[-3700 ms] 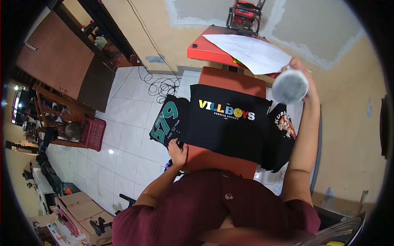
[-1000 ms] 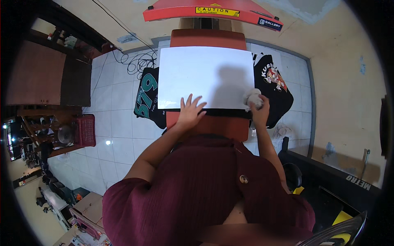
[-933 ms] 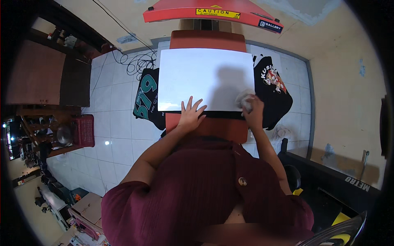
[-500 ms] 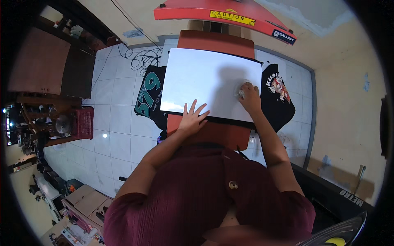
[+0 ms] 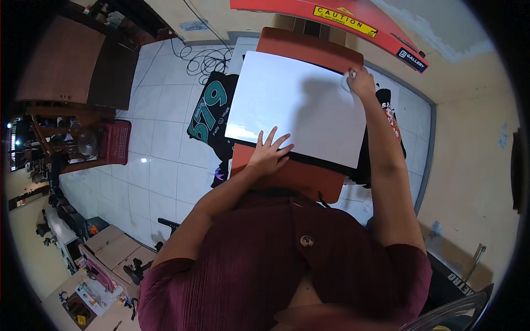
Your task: Manually applying graphics to t-shirts using a heat press machine.
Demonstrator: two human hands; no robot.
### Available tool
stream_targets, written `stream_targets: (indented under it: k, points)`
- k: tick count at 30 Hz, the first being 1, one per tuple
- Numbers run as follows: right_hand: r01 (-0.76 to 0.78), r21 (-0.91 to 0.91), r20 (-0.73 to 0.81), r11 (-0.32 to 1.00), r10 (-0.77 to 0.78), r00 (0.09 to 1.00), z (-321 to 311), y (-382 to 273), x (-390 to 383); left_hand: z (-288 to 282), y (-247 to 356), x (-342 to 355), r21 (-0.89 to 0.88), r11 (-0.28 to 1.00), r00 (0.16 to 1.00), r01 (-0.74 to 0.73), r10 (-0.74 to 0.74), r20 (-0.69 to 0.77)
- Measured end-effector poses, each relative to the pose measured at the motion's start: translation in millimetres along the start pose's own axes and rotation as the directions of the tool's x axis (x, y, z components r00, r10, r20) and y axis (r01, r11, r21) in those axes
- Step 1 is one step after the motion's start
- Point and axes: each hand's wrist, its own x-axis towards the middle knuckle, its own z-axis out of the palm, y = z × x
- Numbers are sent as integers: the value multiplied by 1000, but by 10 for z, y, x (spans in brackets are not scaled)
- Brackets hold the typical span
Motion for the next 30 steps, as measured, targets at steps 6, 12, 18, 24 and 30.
stream_targets:
  k: [6, 12, 18, 24, 30]
  points:
    - [178, 27, 165, 984, -180, 970, -50, -874, -65, 5, -21, -19, -6, 1000, 1000, 2, -2, -18]
    - [190, 123, 44, 974, -197, 979, 4, -1053, -191, 18, -19, -22, -16, 1000, 999, -7, 6, -52]
    - [169, 77, 48, 982, -173, 984, -27, -1366, -624, 84, -43, -22, -41, 999, 995, -15, 11, -101]
    - [313, 136, 26, 940, -320, 947, -114, -1658, -1208, 141, -95, -66, -53, 998, 995, -32, 27, -94]
    - [344, 186, 109, 920, -367, 924, -170, -1811, -1618, 271, -144, -109, -10, 999, 983, -51, 49, -176]
